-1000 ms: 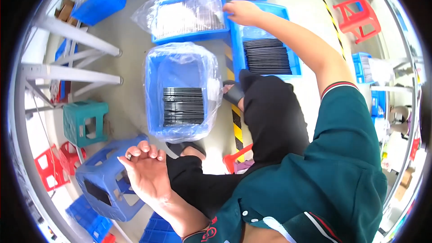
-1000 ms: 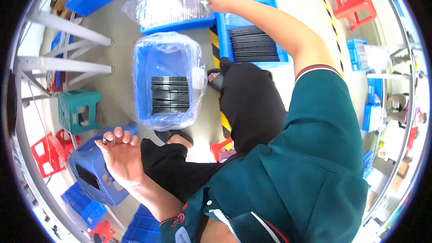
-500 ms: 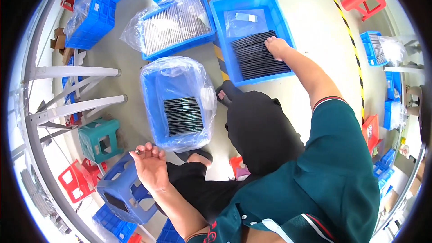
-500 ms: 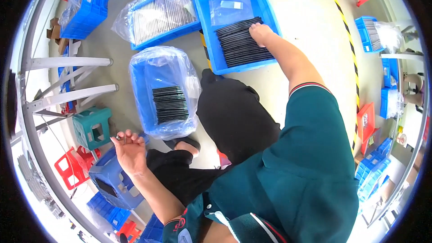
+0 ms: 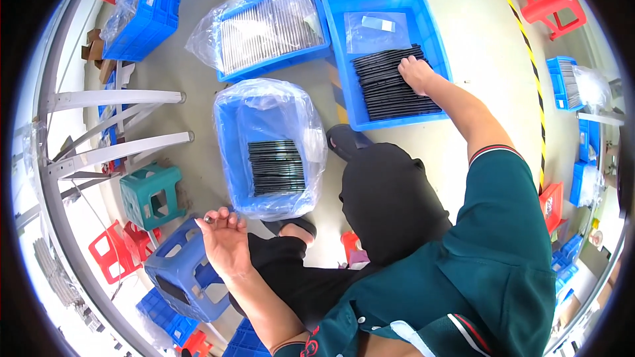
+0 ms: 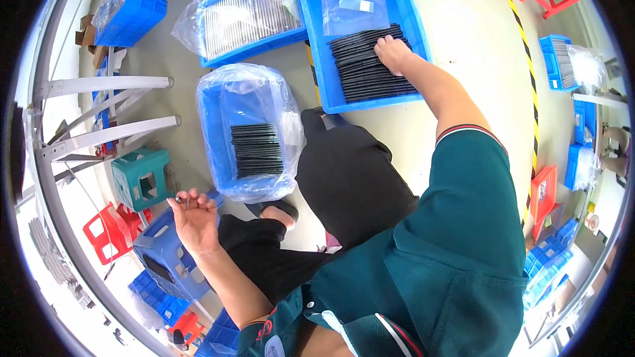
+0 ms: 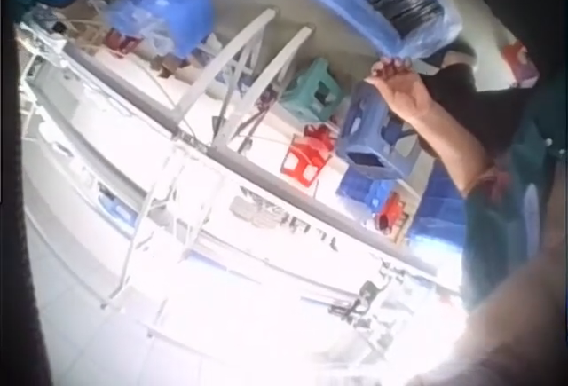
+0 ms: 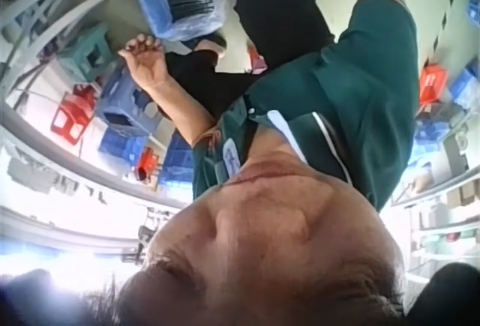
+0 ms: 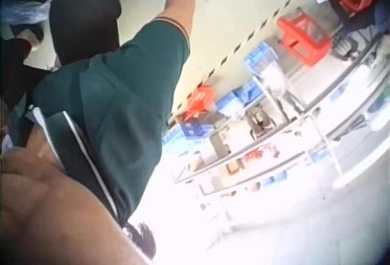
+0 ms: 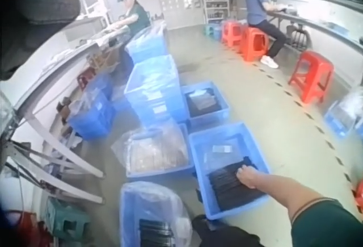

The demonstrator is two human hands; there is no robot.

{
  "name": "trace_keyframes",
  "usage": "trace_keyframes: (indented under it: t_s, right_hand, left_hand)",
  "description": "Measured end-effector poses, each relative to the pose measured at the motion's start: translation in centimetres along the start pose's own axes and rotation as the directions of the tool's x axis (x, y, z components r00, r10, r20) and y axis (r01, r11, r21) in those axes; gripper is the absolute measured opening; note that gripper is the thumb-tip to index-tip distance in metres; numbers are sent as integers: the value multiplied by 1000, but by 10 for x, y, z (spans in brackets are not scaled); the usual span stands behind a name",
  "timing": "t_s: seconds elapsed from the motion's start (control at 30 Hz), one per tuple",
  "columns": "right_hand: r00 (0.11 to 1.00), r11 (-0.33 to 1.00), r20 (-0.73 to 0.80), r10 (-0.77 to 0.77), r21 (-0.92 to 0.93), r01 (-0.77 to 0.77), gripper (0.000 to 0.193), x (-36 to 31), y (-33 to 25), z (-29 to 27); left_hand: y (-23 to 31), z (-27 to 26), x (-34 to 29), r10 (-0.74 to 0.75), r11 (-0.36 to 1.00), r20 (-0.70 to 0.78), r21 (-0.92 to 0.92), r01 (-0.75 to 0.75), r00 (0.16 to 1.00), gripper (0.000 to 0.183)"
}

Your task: Sorting and counting long black rods into different crates within a manufacturing environment.

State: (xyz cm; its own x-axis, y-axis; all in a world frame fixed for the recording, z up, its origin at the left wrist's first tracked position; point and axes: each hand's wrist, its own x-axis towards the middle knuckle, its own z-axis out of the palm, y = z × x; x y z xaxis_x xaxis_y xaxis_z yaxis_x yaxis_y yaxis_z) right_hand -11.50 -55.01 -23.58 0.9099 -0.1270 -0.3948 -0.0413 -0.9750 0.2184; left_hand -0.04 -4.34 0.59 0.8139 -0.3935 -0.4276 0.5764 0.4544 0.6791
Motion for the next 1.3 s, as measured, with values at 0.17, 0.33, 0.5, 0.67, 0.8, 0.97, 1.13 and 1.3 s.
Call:
trace_keyframes:
  t_s: [0.17, 0.33, 0.5, 0.67, 0.8, 0.97, 1.13, 1.3]
  right_hand:
    - [998, 998, -54, 31, 54, -28, 25, 5, 4, 16]
    - [999, 993, 35, -1, 119, -3, 18, 0, -3, 7]
    - [999, 982, 16, 40, 186, -42, 20, -15, -5, 0]
    - [963, 893, 191, 188, 375, -249, 26, -28, -21, -30]
    - [968, 839, 58, 242, 489, -239, 42, -47, -11, -17]
    - [900, -9, 393, 189, 917, -398, 27, -65, -47, -95]
    - [984, -117, 168, 52, 980, -161, 18, -76, -78, -205]
    - [976, -91, -117, -182, 991, 102, 19, -85, -148, -316]
  left_hand:
    - [-1, -2, -3, 8, 1000, -11, 27, -8, 1000, 28]
    - [3, -2, -8, 36, 999, -12, 30, -35, 999, 29]
    - [5, 3, -14, 60, 998, -8, 15, -59, 998, 30]
    - [9, 0, -22, 97, 995, -56, 27, -96, 994, 31]
    - [7, -4, -19, 108, 994, -32, 2, -108, 994, 34]
    - [18, -11, -31, 177, 984, -94, 28, -175, 980, 33]
    - [15, -14, -30, 171, 985, -98, 32, -168, 980, 30]
    - [18, -25, -27, 180, 982, -53, -44, -182, 982, 30]
